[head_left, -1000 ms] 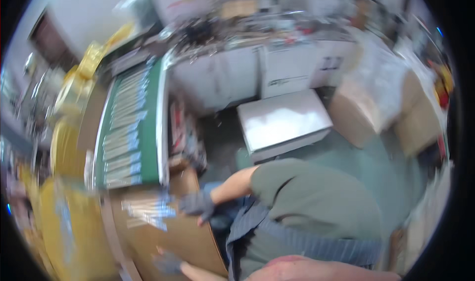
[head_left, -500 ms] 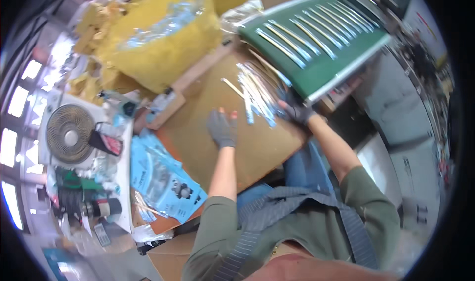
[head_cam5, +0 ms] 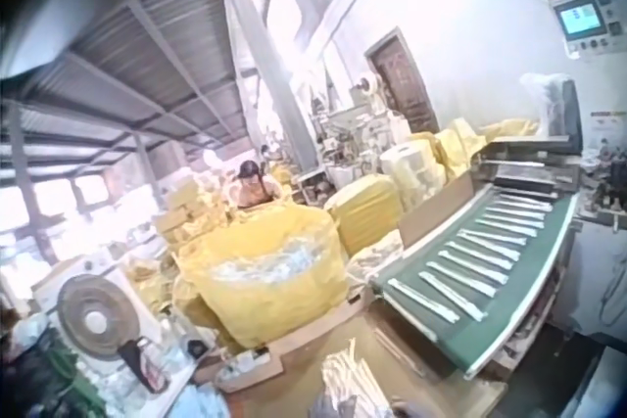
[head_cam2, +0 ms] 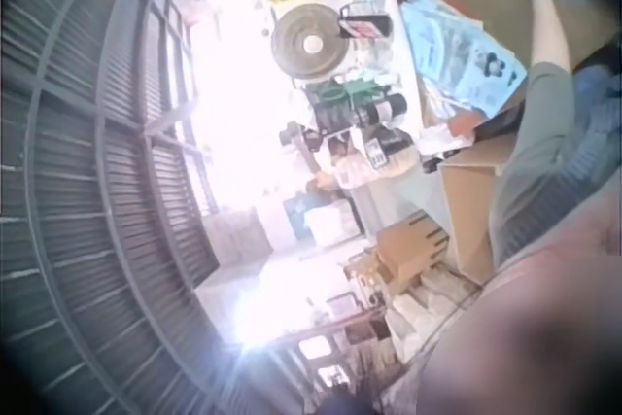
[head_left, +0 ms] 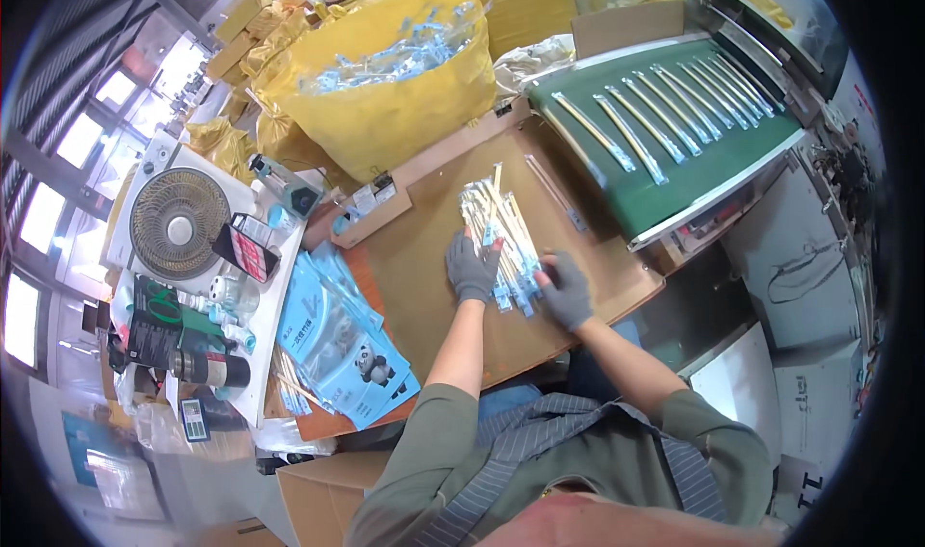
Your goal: Gathering bundles of thin sticks and placing them into individual plastic bags.
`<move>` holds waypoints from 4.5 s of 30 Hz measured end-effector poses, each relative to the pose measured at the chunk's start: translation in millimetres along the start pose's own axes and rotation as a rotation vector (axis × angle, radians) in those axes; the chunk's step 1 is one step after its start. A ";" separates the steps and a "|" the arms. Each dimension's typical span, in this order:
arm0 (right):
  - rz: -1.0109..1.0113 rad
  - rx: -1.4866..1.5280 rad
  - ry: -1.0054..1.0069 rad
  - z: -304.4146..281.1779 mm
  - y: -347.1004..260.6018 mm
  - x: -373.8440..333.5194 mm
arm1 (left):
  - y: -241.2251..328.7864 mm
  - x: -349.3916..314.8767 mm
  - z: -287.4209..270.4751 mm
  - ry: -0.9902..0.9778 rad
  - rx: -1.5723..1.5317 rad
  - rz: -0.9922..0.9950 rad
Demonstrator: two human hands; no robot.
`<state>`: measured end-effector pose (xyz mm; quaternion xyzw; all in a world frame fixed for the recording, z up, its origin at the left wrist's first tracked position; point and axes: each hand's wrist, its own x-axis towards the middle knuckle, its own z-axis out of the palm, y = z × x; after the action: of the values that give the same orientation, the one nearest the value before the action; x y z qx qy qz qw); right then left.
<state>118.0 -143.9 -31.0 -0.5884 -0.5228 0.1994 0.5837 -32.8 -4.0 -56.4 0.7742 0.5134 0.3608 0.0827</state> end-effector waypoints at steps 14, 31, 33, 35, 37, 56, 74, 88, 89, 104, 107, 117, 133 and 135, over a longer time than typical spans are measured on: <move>-0.158 -0.234 0.089 -41.9 2.3 -19.5 | 4.2 -5.1 -0.6 -0.067 -0.020 -0.017; 0.340 -0.557 -0.248 52.2 -30.9 136.2 | -4.2 2.0 -2.6 0.092 0.134 0.115; 0.418 -0.593 -0.280 60.5 -24.5 145.5 | 1.6 1.7 0.7 -0.036 0.027 0.013; 0.456 -0.608 -0.292 73.7 -18.5 152.7 | -4.8 2.3 0.7 -0.009 0.057 0.036; 0.474 -0.580 -0.246 64.1 -7.6 156.3 | 0.6 1.1 3.1 -0.019 0.060 0.024; -0.519 -0.492 0.021 -40.4 21.4 -40.7 | 5.6 1.7 0.2 -0.152 -0.020 -0.124; -0.510 -0.452 -0.106 -45.4 14.6 -47.9 | 0.3 4.0 1.4 -0.106 0.068 -0.075; -0.467 -0.456 -0.108 -43.0 17.8 -48.7 | 10.0 5.3 -9.2 -0.150 0.023 -0.089; -0.469 -0.448 -0.099 -45.3 15.0 -48.7 | 12.6 5.1 -11.1 -0.147 0.026 -0.090; -0.460 -0.471 -0.094 -42.7 17.3 -47.4 | 11.4 5.0 -7.1 -0.155 -0.052 -0.110; -0.454 -0.476 -0.096 -43.1 14.8 -47.7 | 7.0 3.9 -3.6 -0.111 -0.014 -0.077; -0.437 -0.472 -0.114 -42.9 14.4 -48.2 | 7.6 3.4 -4.6 -0.117 -0.010 -0.099; -0.660 -0.300 -0.060 -105.2 -51.5 6.4 | 23.0 10.4 -14.8 -0.195 -0.197 -0.092; -0.805 -0.331 0.066 -153.2 -44.8 63.9 | 27.4 5.6 -16.6 -0.174 -0.116 -0.120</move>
<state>254.1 -173.3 69.8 -0.4292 -0.7164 -0.1495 0.5293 -22.2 -15.8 -28.0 0.7643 0.5278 0.3161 0.1931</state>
